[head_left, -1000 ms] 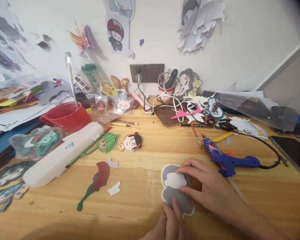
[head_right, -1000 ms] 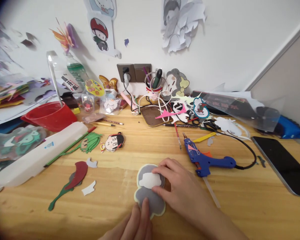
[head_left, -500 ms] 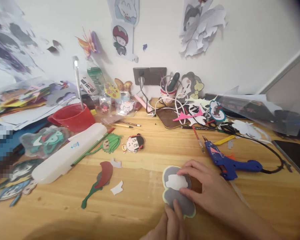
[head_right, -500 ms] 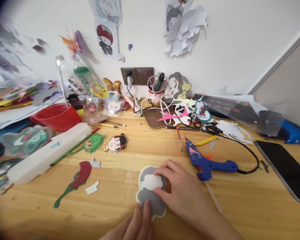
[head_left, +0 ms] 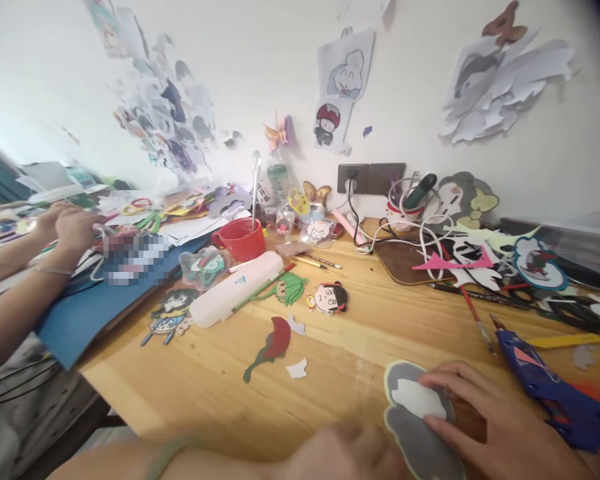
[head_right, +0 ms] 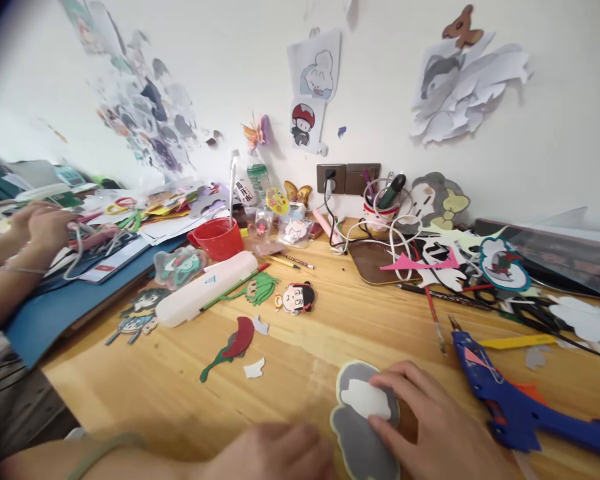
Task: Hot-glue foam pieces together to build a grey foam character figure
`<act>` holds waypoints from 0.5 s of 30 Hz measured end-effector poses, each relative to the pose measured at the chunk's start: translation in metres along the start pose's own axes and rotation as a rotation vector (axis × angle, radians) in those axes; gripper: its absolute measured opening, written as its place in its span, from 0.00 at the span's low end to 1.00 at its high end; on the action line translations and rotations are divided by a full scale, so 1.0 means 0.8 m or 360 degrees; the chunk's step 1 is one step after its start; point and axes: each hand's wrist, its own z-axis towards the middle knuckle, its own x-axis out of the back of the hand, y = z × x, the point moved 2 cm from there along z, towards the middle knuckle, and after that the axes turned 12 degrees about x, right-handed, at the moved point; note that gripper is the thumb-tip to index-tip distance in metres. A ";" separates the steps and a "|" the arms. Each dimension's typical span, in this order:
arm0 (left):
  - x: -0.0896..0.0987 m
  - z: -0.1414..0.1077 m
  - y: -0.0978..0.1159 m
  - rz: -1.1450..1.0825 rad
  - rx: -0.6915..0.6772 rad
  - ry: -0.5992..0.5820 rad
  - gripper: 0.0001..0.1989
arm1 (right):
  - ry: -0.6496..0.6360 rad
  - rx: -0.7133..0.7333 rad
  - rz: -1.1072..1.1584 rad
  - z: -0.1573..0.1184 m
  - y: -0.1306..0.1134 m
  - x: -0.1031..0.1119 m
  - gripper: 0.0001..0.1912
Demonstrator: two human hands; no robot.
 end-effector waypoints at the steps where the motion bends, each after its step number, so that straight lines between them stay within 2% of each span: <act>1: 0.011 -0.007 -0.011 -0.0003 0.0095 -0.0011 0.14 | 0.0003 0.0015 -0.0008 0.001 0.002 0.000 0.13; 3: 0.032 -0.022 -0.038 0.0077 0.0313 -0.0048 0.15 | 0.0016 0.0036 -0.0015 0.002 0.003 0.000 0.13; 5: 0.047 -0.037 -0.067 0.0276 0.0632 -0.0194 0.14 | 0.0009 0.0035 -0.0003 0.002 -0.002 0.001 0.12; 7: 0.055 -0.049 -0.093 0.0489 0.0909 -0.0318 0.13 | 0.0020 0.0000 0.0018 0.001 -0.010 0.004 0.12; 8: 0.055 -0.053 -0.102 0.0542 0.0964 -0.0362 0.11 | 0.0031 -0.0030 0.0031 0.000 -0.015 0.006 0.11; 10: 0.053 -0.059 -0.113 0.0567 0.0979 -0.0391 0.11 | 0.0043 -0.0082 0.0062 -0.001 -0.024 0.009 0.10; 15: 0.045 -0.068 -0.122 0.0537 0.0801 -0.0309 0.15 | -0.0021 -0.0184 0.0104 -0.002 -0.036 0.016 0.11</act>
